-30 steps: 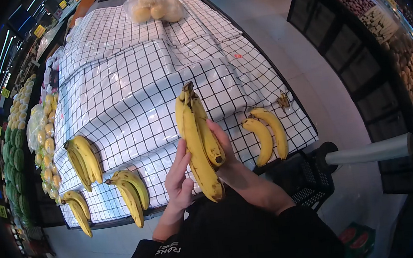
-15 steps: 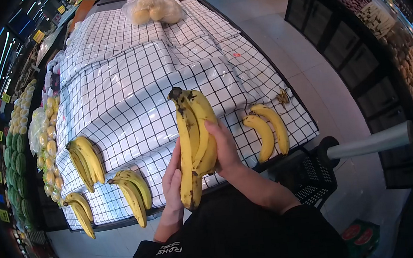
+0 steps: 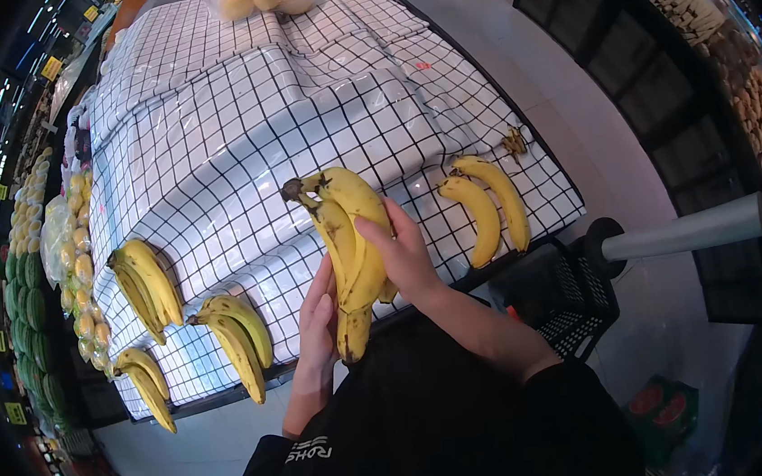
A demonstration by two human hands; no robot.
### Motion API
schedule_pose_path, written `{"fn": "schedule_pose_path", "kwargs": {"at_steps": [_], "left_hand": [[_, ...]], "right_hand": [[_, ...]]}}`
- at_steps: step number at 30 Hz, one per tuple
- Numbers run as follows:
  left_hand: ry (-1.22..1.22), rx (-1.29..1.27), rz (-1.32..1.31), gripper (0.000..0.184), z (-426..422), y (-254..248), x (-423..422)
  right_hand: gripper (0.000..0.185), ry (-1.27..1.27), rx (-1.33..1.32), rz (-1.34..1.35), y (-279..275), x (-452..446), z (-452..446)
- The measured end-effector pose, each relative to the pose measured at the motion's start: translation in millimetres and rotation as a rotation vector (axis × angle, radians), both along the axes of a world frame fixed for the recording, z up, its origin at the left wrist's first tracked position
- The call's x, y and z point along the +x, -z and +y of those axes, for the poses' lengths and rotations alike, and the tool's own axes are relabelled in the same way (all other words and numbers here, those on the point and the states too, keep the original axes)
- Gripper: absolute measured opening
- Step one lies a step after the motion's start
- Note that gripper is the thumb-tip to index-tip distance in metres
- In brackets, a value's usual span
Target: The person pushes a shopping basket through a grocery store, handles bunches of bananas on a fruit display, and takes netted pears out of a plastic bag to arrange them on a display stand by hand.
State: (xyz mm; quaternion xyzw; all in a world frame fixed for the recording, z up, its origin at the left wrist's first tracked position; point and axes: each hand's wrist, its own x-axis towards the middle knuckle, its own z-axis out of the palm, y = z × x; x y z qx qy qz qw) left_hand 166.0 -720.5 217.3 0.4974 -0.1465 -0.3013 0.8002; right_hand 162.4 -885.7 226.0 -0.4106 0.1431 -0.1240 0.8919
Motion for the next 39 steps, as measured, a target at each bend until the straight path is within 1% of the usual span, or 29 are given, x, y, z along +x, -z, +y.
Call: {"fn": "schedule_pose_path", "kwargs": {"at_steps": [1, 2, 3, 5, 6, 7, 8, 9, 11, 12, 14, 15, 17, 19, 21, 23, 24, 26, 29, 31, 33, 35, 37, 38, 39], "left_hand": [[0.016, -0.01, 0.068, 0.085, 0, 10, 0], [0.019, -0.003, 0.128, 0.082, 2, 21, -2], [0.02, -0.001, 0.134, 0.082, 2, 32, -3], [0.056, 0.024, 0.246, 0.078, 2, 52, -5], [0.035, 0.039, 0.292, 0.069, 1, 56, -8], [0.036, 0.04, 0.3, 0.069, 2, 66, -9], [0.02, 0.125, 0.257, 0.064, 3, 80, -10], [0.005, 0.211, 0.213, 0.059, 2, 81, -10], [0.002, 0.249, 0.236, 0.059, 0, 83, -13], [-0.003, 0.284, 0.251, 0.059, -2, 81, -13], [0.006, 0.273, 0.246, 0.058, -4, 94, -13], [0.011, 0.26, 0.238, 0.058, -6, 96, -12], [0.017, 0.249, 0.245, 0.058, -9, 101, -10], [0.022, 0.239, 0.254, 0.058, -13, 100, -8], [0.006, 0.307, 0.222, 0.057, -17, 99, -5], [-0.003, 0.31, 0.229, 0.057, -19, 107, -2], [-0.019, 0.31, 0.236, 0.056, -20, 109, -1], [-0.01, 0.312, 0.243, 0.055, -20, 111, 1], [-0.03, 0.342, 0.247, 0.051, -22, 99, 0], [-0.003, 0.376, 0.175, 0.048, -22, 89, 0], [-0.02, 0.407, 0.153, 0.048, -22, 95, 1], [-0.029, 0.431, 0.128, 0.047, -21, 98, -1], [-0.078, 0.578, -0.087, 0.047, -20, 93, -4], [-0.093, 0.637, -0.146, 0.047, -16, 96, -4], [-0.087, 0.634, -0.144, 0.047, -12, 99, -5]], "right_hand": [[0.033, -0.005, -0.053, 0.032, 11, -2, -1], [0.034, -0.012, -0.106, 0.062, 22, -3, -1], [0.034, -0.012, -0.104, 0.067, 32, -5, -1], [0.036, 0.0, -0.223, 0.155, 52, -10, -1], [0.036, -0.001, -0.222, 0.162, 62, -12, -1], [0.036, -0.001, -0.257, 0.17, 72, -14, -2], [0.036, -0.001, -0.291, 0.179, 81, -16, -2], [0.036, 0.0, -0.288, 0.186, 86, -18, -1], [0.039, 0.008, -0.401, 0.2, 95, -20, -1], [0.039, 0.009, -0.399, 0.205, 101, -21, 0], [0.044, 0.105, -0.576, 0.189, 112, -19, 0], [0.044, 0.107, -0.577, 0.191, 112, -19, -1], [0.046, 0.111, -0.673, 0.146, 113, -19, -4], [0.047, 0.123, -0.722, 0.167, 107, -20, -6], [0.048, 0.14, -0.769, 0.187, 99, -19, -8], [0.051, 0.167, -0.946, 0.233, 95, -19, -10], [0.051, 0.181, -0.947, 0.243, 97, -19, -11], [0.054, 0.177, -1.061, 0.318, 104, -17, -11], [0.055, 0.186, -1.061, 0.325, 105, -17, -10], [0.053, 0.19, -1.069, 0.318, 108, -17, -9], [0.05, 0.205, -1.022, 0.289, 111, -18, -9], [0.052, 0.176, -0.976, 0.289, 112, -19, -10], [0.055, 0.149, -0.932, 0.289, 112, -22, -10], [0.052, 0.183, -0.932, 0.264, 112, -23, -8], [0.049, 0.216, -0.932, 0.24, 112, -25, -7]]}}
